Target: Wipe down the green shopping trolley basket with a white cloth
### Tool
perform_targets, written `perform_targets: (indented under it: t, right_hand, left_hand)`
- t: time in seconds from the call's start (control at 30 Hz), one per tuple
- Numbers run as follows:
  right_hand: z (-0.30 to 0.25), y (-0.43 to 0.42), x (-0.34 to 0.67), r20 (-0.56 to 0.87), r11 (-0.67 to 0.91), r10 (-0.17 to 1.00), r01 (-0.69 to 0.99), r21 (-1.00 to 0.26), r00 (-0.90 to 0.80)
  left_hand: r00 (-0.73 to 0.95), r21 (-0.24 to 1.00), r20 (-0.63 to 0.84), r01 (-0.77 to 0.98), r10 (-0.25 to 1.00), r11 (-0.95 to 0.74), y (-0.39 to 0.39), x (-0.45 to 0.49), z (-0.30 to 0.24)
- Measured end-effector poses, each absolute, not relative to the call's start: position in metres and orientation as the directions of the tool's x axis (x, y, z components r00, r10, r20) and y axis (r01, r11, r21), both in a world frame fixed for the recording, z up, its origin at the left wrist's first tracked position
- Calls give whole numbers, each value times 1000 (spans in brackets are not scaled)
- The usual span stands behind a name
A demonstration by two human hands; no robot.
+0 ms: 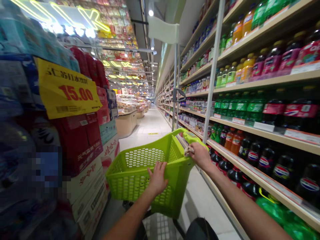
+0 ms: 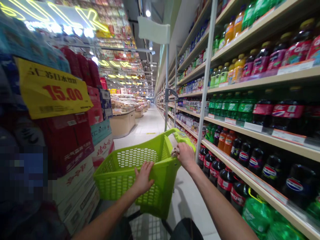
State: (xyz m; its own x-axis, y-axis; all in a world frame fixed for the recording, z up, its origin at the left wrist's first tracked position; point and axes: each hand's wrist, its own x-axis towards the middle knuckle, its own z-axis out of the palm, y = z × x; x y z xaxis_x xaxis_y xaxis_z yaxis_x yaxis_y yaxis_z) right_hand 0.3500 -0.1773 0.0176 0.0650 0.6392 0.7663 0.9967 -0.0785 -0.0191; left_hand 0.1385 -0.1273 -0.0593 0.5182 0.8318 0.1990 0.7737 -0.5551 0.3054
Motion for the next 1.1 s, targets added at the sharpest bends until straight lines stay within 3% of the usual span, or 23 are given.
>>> perform_targets:
  t: [0.07,0.2,0.3,0.47,0.63,0.83,1.0,1.1]
  right_hand:
    - [15,-182,344,691,-41,721,992,117,-52]
    - [4,-192,352,660,102,701,954,282,-270]
    - [12,-198,386,632,174,719,955,240,-290]
    - [4,-200,395,800,22,597,998,58,-60]
    - [-25,-188,350,787,230,520,942,245,-332]
    - [-13,-187,362,839,28,533,993,111,-109]
    - [-42,-173,300,746,297,539,917,267,-392]
    - [-41,-176,313,754,245,535,924,294,-382]
  left_hand:
    - [527,313,202,764,825,-564,-128,138,-61]
    - [543,324,203,748,815,-579,-130,135,-59]
    - [543,331,197,747,816,-577,-131,134,-57]
    - [520,298,234,766,821,-570,-132,135,-62]
    - [523,292,225,769,822,-569,-129,132,-64]
    - [527,297,240,759,815,-579,-132,138,-64]
    - [558,284,235,743,796,-606,-133,140,-67]
    - [535,260,238,769,811,-584,-128,123,-73]
